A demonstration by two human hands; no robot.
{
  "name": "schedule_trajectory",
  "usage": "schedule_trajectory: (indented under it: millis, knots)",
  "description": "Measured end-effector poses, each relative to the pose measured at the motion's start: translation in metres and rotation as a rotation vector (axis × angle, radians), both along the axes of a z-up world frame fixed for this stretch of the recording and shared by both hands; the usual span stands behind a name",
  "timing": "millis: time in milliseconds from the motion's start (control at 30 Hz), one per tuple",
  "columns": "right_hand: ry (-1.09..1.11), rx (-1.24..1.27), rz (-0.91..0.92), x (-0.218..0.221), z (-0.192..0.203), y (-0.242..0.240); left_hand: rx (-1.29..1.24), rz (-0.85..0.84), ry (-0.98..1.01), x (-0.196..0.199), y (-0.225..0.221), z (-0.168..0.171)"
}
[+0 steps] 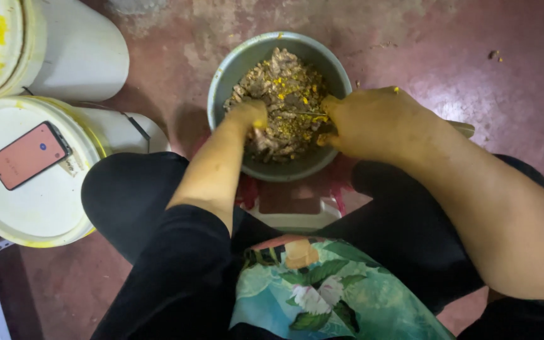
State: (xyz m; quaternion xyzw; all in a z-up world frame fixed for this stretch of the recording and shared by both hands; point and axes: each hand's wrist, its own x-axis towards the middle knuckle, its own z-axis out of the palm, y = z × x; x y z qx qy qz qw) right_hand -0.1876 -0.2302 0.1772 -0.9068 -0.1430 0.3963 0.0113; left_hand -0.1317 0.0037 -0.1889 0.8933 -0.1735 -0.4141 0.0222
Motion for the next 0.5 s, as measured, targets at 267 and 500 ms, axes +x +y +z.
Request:
schedule_trajectory:
  millis: [267,500]
  knots:
    - [-0.01,-0.006,0.001,-0.001,0.002,-0.001,-0.092,0.227,0.021,0.043,0.001,-0.034]
    - [0.009,-0.028,-0.02,0.004,0.005,-0.004,-0.596,0.511,0.436,0.05,-0.008,0.032]
